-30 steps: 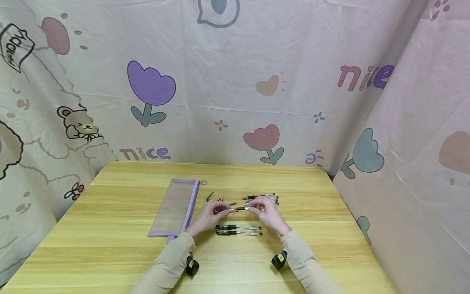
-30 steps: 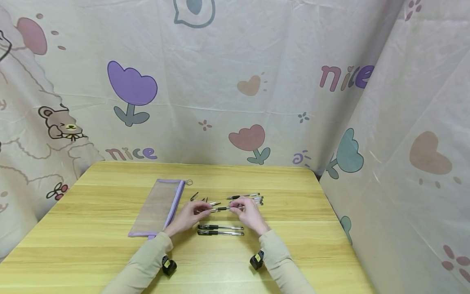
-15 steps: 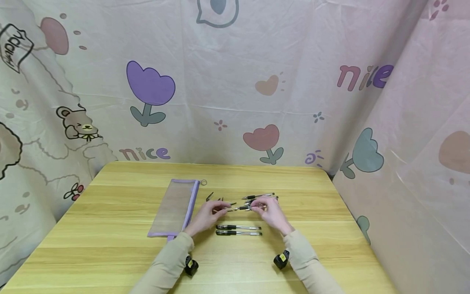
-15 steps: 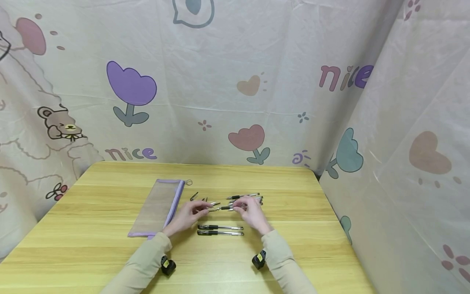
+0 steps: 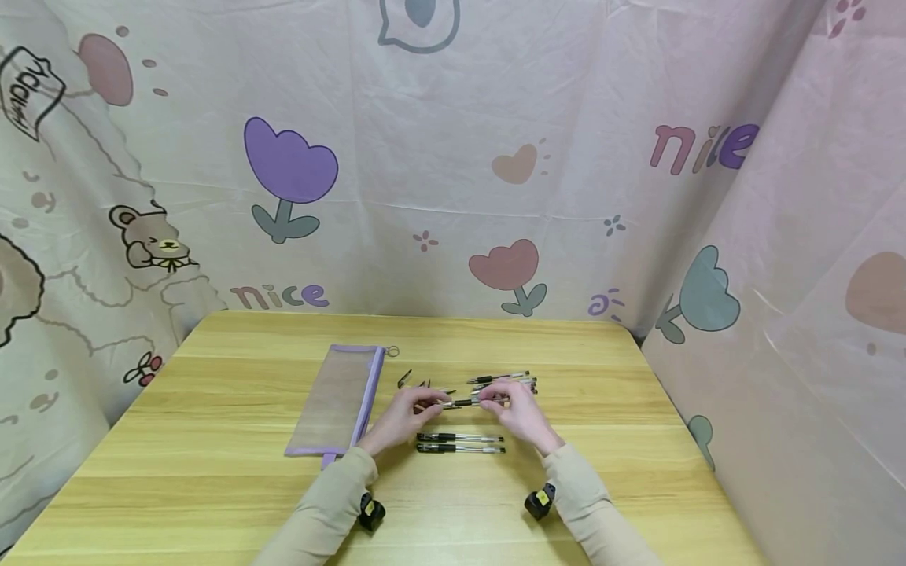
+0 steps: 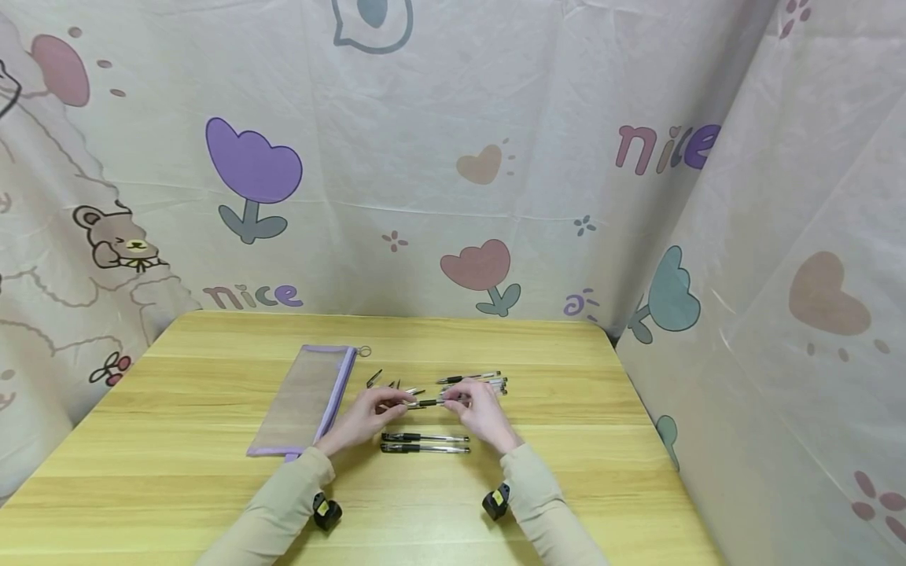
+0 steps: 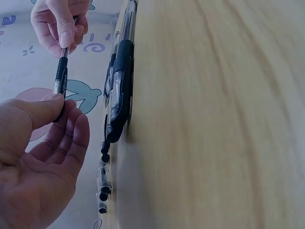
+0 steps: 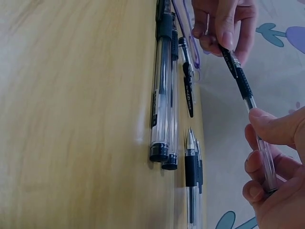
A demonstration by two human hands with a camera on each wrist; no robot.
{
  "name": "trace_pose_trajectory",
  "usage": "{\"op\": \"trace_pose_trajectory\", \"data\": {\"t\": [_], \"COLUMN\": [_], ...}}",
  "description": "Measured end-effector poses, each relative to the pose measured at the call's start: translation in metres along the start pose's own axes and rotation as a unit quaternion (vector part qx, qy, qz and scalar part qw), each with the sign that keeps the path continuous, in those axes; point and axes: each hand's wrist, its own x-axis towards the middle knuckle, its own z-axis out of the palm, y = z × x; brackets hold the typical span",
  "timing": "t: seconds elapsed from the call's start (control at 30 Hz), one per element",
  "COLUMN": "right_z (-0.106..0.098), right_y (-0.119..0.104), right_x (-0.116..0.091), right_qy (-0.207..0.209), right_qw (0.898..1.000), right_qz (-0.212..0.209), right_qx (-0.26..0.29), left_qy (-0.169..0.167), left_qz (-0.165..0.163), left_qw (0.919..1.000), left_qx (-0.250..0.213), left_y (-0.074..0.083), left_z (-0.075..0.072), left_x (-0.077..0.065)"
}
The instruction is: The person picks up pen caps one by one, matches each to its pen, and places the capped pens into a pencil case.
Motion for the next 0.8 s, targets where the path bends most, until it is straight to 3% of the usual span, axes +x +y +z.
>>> {"op": "trace_pose_trajectory", "data": {"t": [0.23,0.43,0.6,0.8], "right_z": [-0.0014,-0.0046,-0.0027,0.0037], "right_y": [-0.0006,0.0031,0.0077,0.0067], "right_x": [-0.0011,-0.0025,-0.0023,-0.0010], "right_qy": [-0.012,-0.023,-0.010,0.012], "right_qw": [1.000,0.998,0.998,0.998], "right_qz": [-0.004,-0.008,-0.013,-0.017], "right_qx": [0.005,0.054,0.062,0.060], "left_qy": [-0.008,-0.006,-0.004,0.004], "left_qz": [0.004,-0.018,-0.023,-0.018], "left_qw": [1.0000,0.9997,0.9988,0.9991], "left_qx": [0.002,-0.017,-0.043,-0.039], "left_y": [-0.0004,-0.0027,-0.0041,-0.0021], "left_z": [-0.0003,-0.0025,-0.0040,-0.0052], "left_x": [-0.0008,-0.0033,-0.0037,-0.0040]}}
